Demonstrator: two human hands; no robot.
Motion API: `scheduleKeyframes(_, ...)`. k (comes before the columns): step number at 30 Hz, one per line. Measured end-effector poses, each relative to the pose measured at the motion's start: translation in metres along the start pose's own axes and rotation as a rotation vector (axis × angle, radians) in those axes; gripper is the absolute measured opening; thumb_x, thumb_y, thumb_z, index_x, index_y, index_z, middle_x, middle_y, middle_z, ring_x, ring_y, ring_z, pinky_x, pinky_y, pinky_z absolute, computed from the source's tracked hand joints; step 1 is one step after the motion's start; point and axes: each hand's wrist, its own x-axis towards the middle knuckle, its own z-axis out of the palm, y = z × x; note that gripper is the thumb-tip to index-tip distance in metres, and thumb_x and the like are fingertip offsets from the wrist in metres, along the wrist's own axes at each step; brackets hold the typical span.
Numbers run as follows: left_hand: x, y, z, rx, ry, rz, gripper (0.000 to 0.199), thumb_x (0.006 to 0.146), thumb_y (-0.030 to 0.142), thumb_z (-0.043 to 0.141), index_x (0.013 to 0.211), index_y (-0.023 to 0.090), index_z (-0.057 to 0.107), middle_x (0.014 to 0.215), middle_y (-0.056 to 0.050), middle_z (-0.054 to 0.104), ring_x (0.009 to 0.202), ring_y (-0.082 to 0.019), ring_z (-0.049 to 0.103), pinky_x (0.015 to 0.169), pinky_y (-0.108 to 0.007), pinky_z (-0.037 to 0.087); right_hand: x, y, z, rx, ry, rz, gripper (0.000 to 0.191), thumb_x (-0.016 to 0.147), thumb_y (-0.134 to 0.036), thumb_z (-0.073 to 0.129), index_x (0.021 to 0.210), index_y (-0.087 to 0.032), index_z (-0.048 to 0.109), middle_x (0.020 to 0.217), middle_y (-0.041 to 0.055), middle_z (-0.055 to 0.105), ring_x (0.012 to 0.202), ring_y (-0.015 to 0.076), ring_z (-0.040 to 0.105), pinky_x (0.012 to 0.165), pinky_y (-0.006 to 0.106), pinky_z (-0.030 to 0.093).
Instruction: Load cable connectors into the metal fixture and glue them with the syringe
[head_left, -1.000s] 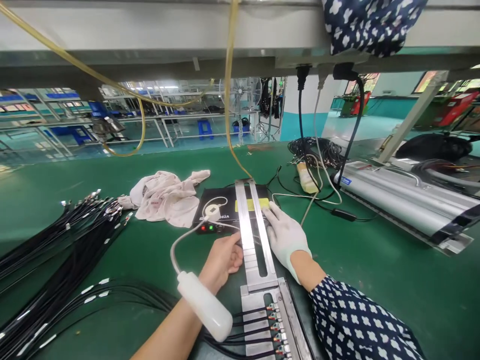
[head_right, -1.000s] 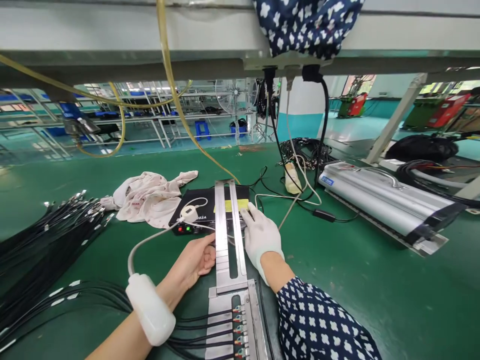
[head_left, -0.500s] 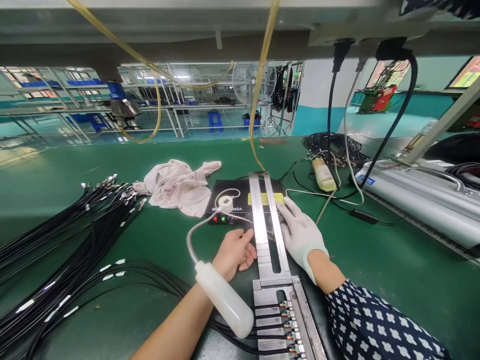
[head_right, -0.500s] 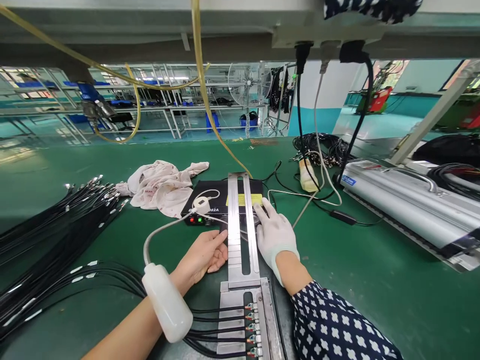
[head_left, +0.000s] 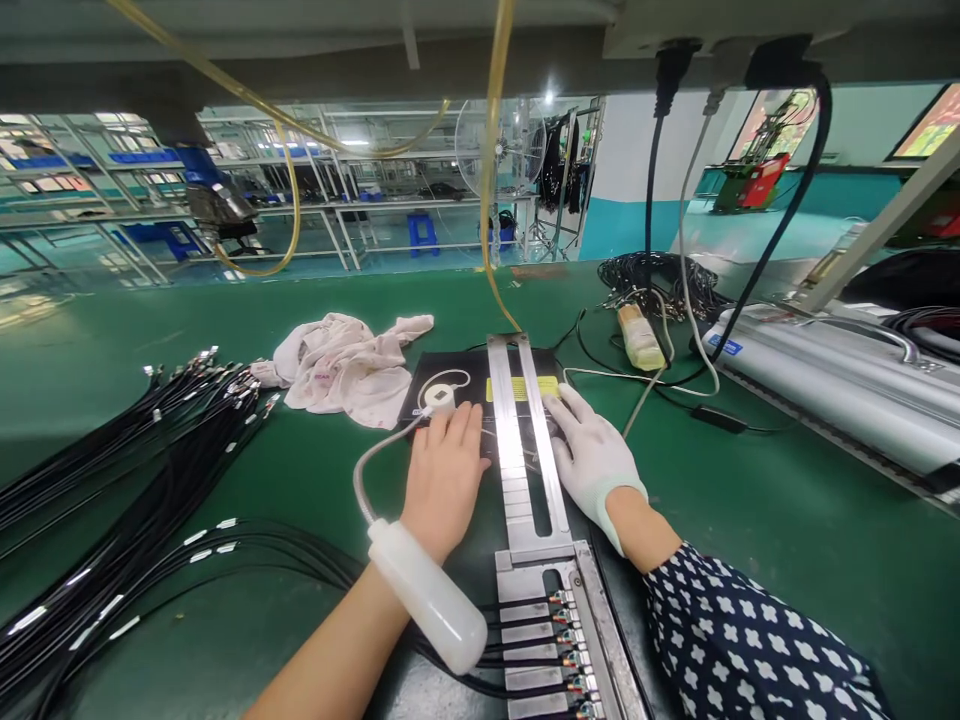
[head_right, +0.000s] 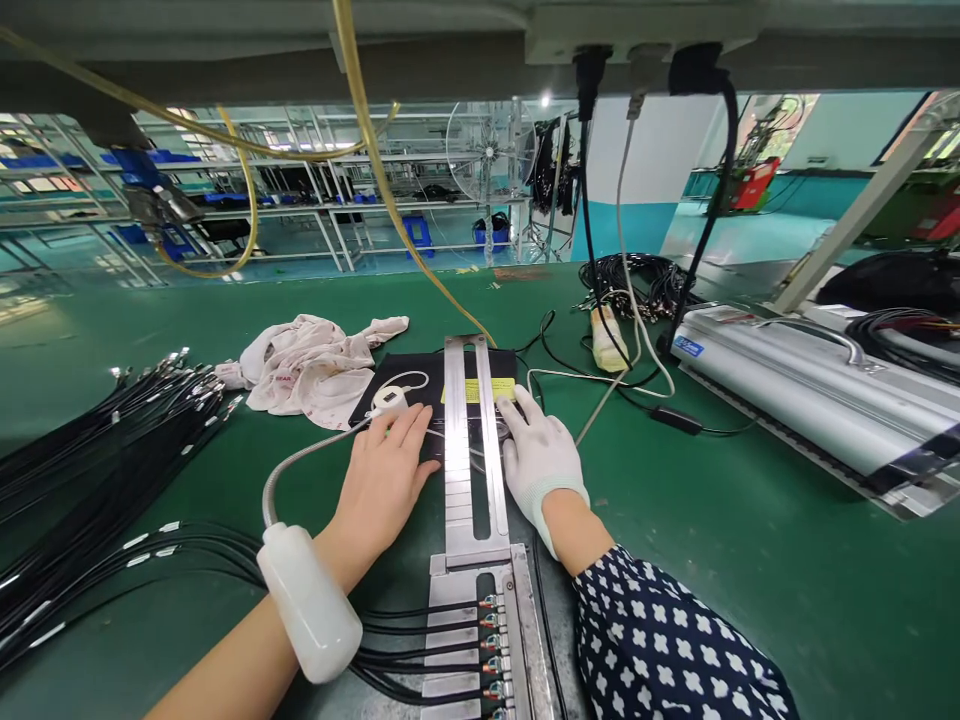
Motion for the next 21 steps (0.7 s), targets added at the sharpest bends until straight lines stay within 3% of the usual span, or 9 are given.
scheduleKeyframes(3, 0.005, -0.003, 0.001, 0.078, 0.015, 0.046, 0.047, 0.088, 0.014, 0.052, 0.133, 0.003, 0.048, 0.138, -0.014, 0.047, 0.124, -0.033, 0.037, 0.095, -0.048, 0.035, 0.0, 0.0, 0.0, 0.006, 0.012, -0.012, 0.057, 0.084, -0.018, 0.042, 0.141, -0.023, 0.045, 0.152, 0.0007, 0.027, 0.113, 0.0222, 0.051, 0.099, 0.038, 0.042)
scheduleKeyframes(8, 0.014, -0.002, -0.002, 0.128, 0.027, 0.068, 0.042, 0.081, 0.015, 0.06, 0.122, 0.006, 0.058, 0.127, -0.01, 0.057, 0.112, -0.029, 0.046, 0.089, -0.044, 0.036, 0.0, 0.002, 0.002, 0.027, 0.022, -0.01, 0.057, 0.084, -0.017, 0.043, 0.14, -0.023, 0.045, 0.152, 0.0012, 0.027, 0.116, 0.0221, 0.049, 0.101, 0.038, 0.039)
scheduleKeyframes(15, 0.012, 0.0, -0.002, 0.124, 0.05, 0.034, 0.044, 0.082, 0.02, 0.06, 0.125, 0.01, 0.056, 0.129, -0.009, 0.056, 0.11, -0.028, 0.046, 0.085, -0.045, 0.034, 0.0, 0.0, 0.001, 0.027, 0.024, -0.003, 0.058, 0.082, -0.015, 0.042, 0.14, -0.022, 0.046, 0.151, 0.0021, 0.029, 0.107, 0.0223, 0.052, 0.099, 0.039, 0.04)
scheduleKeyframes(21, 0.005, -0.006, -0.008, 0.074, 0.057, 0.071, 0.043, 0.084, 0.019, 0.059, 0.126, 0.009, 0.055, 0.131, -0.009, 0.054, 0.114, -0.03, 0.042, 0.088, -0.047, 0.035, -0.001, 0.002, 0.002, 0.018, 0.055, -0.032, 0.058, 0.081, -0.012, 0.042, 0.139, -0.021, 0.047, 0.15, 0.0027, 0.03, 0.111, 0.0214, 0.051, 0.1, 0.038, 0.038)
